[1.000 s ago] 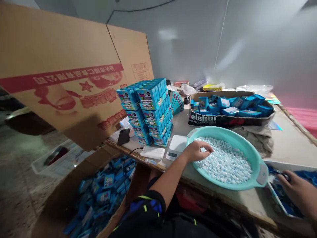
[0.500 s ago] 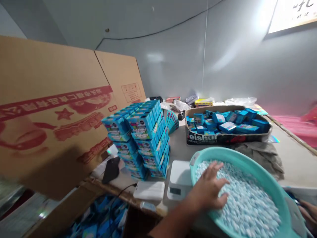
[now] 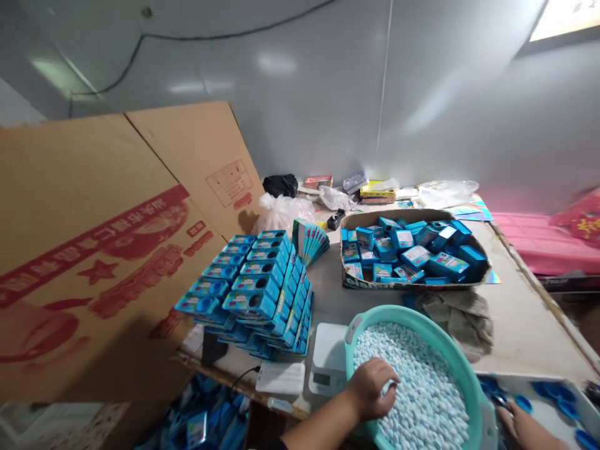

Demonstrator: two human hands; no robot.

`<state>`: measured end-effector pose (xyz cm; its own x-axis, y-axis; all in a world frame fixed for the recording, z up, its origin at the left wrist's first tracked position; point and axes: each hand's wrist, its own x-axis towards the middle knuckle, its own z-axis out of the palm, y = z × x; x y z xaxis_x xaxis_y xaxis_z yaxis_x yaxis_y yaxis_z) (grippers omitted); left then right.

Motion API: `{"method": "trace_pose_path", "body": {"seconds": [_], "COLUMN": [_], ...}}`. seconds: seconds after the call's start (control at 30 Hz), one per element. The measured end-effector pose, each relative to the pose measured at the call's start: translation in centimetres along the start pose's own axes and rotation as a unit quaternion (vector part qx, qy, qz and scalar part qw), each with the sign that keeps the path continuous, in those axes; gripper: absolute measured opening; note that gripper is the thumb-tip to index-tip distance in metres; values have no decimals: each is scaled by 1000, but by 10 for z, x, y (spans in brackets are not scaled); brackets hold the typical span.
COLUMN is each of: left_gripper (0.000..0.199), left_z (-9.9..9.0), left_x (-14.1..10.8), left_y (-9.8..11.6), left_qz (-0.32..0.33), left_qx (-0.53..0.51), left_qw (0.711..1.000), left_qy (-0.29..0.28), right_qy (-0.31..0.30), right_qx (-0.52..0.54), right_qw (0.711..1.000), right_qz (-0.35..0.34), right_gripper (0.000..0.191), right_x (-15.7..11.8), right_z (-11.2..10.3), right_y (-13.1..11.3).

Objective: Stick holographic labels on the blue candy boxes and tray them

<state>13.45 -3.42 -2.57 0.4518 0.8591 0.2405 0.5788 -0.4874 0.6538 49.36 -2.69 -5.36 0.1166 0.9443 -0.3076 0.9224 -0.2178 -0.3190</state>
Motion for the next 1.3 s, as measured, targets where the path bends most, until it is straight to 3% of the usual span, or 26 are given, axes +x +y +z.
{"method": "trace_pose_path", "body": {"seconds": [0.2,0.3,0.4,0.53,0.67,0.8,1.0,1.07,1.13,1.2,1.3], "left_gripper": [37,34,43,81,61,44,35,36,35,32,28], "left_z": [-9,-16,-25,-42,-68,-91,-113,-137,-183,-248,-357], "left_x": [7,7,11,28,33,17,-13,-21,-23,-14,25], "left_y": [3,23,55,96,114,120,116,117,122,127,121], "left_qz": [14,45,49,-13,-78,-203,-350,-367,-340,-266,-158], "left_qx": [38,49,18,-117,-231,-281,-238,-216,-143,-7,175], "left_qw": [999,997,997,993,968,934,904,900,918,941,934], "left_qy": [-24,-50,-54,1,64,87,55,91,146,209,268], "right_qy": [45,98,139,107,54,60,-77,-87,-77,-62,-43], "right_qx": [33,38,103,208,319,343,221,207,210,218,239], "right_qw": [998,994,977,923,890,889,896,895,900,908,918], "right_qz": [-33,-25,-121,-304,-321,-298,-377,-386,-374,-353,-315], "right_gripper": [34,36,36,31,36,42,42,43,43,44,48], "right_x": [1,1,-10,-39,-61,-70,-81,-81,-79,-76,-72], "right_z": [-13,-24,-40,-58,-56,-35,-29,-35,-41,-43,-36], "right_y": [-13,-26,-65,-142,-196,-212,-228,-232,-232,-227,-216]}}
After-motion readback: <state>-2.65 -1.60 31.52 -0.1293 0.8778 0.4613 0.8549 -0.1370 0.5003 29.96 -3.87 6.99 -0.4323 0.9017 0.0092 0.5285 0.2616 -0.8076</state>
